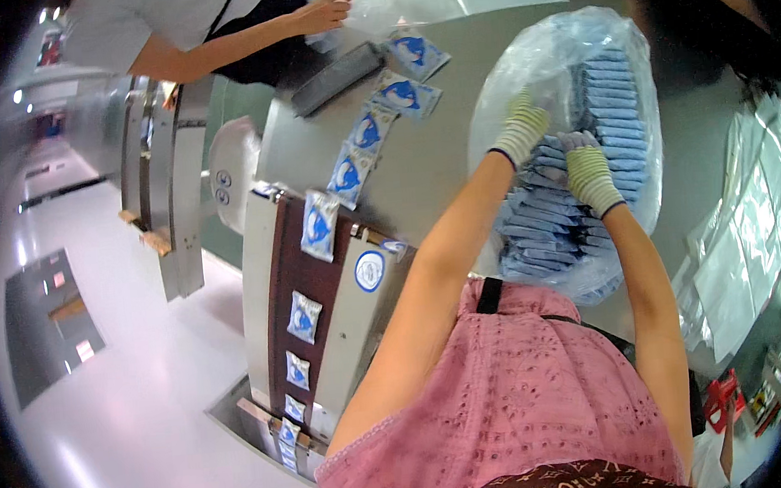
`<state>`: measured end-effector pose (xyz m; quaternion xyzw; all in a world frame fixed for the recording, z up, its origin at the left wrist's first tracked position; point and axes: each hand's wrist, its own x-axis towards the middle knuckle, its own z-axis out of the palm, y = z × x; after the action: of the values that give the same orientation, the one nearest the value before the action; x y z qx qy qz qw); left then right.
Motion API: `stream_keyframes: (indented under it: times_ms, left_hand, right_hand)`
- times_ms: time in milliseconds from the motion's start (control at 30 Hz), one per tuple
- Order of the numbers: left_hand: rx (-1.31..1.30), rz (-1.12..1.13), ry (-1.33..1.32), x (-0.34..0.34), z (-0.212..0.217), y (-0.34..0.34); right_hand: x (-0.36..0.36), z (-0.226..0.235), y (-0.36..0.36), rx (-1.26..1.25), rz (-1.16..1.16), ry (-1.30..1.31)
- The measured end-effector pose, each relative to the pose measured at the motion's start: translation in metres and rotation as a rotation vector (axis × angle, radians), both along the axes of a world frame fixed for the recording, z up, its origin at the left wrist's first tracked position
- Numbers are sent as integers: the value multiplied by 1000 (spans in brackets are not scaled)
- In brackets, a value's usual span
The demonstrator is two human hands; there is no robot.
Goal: The person organizes small blue and white packets into a large plastic bag by hand, then pulls a continuous strip of packaging film from a roll on a machine and bundles it together.
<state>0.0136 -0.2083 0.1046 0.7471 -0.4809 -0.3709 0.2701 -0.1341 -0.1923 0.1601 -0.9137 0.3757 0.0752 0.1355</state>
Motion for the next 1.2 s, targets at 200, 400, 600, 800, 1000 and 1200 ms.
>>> stream_keyframes:
  times_ms: [200,400,600,800,1000,1200]
  left_hand:
    - [-362,-285,273,59,152,99]
    - [131,145,-412,221,158,271]
    - [292,302,-494,265,99,389]
    - [195,184,-224,291,86,291]
    - [363,165,-190,311,39,211]
    - [184,-279,-805,217,58,200]
  right_hand:
    - [-10,-14,7,-204,-5,-150]
    - [-8,-7,8,-124,29,-146]
    - [-8,-19,9,-190,4,-103]
    - [-5,-16,8,-205,18,-42]
    - [3,-14,13,-180,-54,12]
    - [-5,-19,12,-223,-87,-40]
